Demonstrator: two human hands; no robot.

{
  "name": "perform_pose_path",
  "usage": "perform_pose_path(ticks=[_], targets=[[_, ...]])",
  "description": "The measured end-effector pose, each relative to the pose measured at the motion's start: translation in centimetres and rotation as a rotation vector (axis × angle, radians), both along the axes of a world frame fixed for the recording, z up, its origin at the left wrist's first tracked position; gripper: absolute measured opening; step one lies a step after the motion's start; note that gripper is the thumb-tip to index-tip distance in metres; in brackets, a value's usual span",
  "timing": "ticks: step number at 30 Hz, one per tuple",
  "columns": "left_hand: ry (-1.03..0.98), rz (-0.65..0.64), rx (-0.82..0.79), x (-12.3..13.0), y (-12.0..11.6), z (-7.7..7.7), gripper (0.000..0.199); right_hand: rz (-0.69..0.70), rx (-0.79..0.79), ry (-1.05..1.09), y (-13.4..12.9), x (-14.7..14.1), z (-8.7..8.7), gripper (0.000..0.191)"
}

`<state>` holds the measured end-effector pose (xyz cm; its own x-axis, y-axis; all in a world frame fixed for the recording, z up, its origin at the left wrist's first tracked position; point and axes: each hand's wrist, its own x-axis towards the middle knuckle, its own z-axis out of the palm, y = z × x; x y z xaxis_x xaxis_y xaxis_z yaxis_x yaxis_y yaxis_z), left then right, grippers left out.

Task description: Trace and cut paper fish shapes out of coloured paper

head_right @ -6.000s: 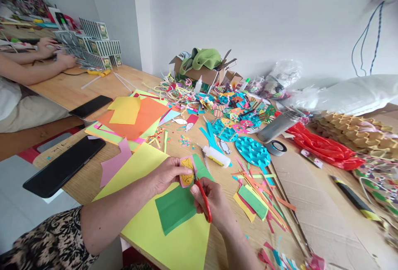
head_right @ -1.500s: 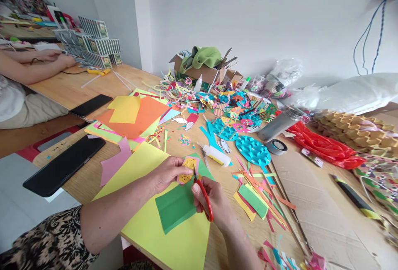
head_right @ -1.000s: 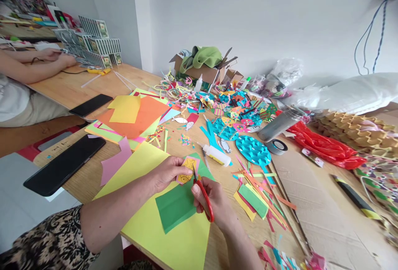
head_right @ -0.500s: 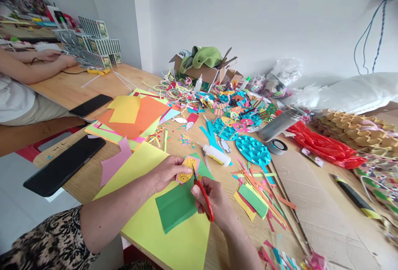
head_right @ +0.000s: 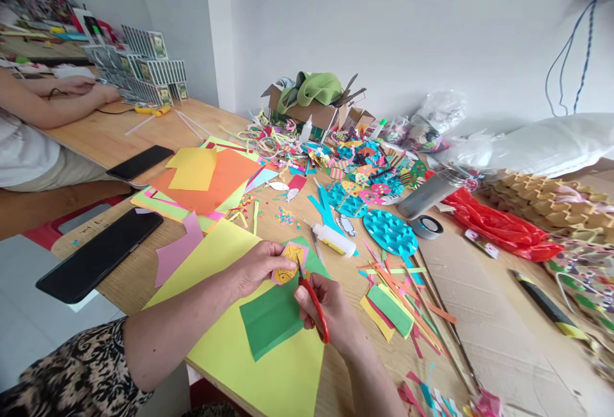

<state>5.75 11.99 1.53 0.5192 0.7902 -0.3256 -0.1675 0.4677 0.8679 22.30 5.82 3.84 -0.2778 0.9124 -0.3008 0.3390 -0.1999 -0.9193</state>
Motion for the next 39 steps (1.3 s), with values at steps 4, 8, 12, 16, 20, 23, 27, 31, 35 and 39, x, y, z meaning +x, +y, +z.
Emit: perform_pose_path(ticks=[4, 8, 12, 16, 20, 23, 27, 31, 35, 39], targets=[[0.000, 0.002, -0.003, 0.03, -0.06, 0.23, 0.029, -0.014, -0.005, 0.005, 0.03, 0.12, -0.37, 0.055], [-0.003, 0.013, -0.006, 0.07, -0.06, 0.38, 0.027, -0.033, -0.015, 0.027, 0.07, 0.16, -0.55, 0.055], [-0.003, 0.024, -0.013, 0.10, -0.02, 0.46, 0.027, -0.039, -0.025, 0.042, 0.07, 0.16, -0.56, 0.055], [0.004, 0.027, -0.028, 0.12, -0.01, 0.65, 0.028, -0.007, -0.016, 0.049, -0.01, 0.21, -0.60, 0.054], [0.020, 0.018, -0.052, 0.11, -0.06, 0.92, 0.029, 0.016, 0.022, 0.065, -0.03, 0.29, -0.86, 0.051], [0.020, 0.015, -0.052, 0.12, -0.08, 1.04, 0.028, 0.031, 0.029, 0.060, -0.03, 0.29, -0.86, 0.051], [0.015, 0.012, -0.046, 0.14, -0.02, 0.99, 0.027, 0.026, 0.016, 0.048, -0.01, 0.31, -0.77, 0.052], [0.014, 0.014, -0.041, 0.14, -0.03, 0.90, 0.028, 0.018, 0.020, 0.030, 0.01, 0.36, -0.91, 0.053], [0.002, 0.015, -0.040, 0.13, -0.06, 0.89, 0.028, 0.004, 0.006, 0.035, 0.03, 0.27, -0.82, 0.053], [0.001, 0.020, -0.049, 0.15, 0.01, 0.82, 0.032, -0.011, -0.005, 0.045, -0.01, 0.10, -0.38, 0.054]])
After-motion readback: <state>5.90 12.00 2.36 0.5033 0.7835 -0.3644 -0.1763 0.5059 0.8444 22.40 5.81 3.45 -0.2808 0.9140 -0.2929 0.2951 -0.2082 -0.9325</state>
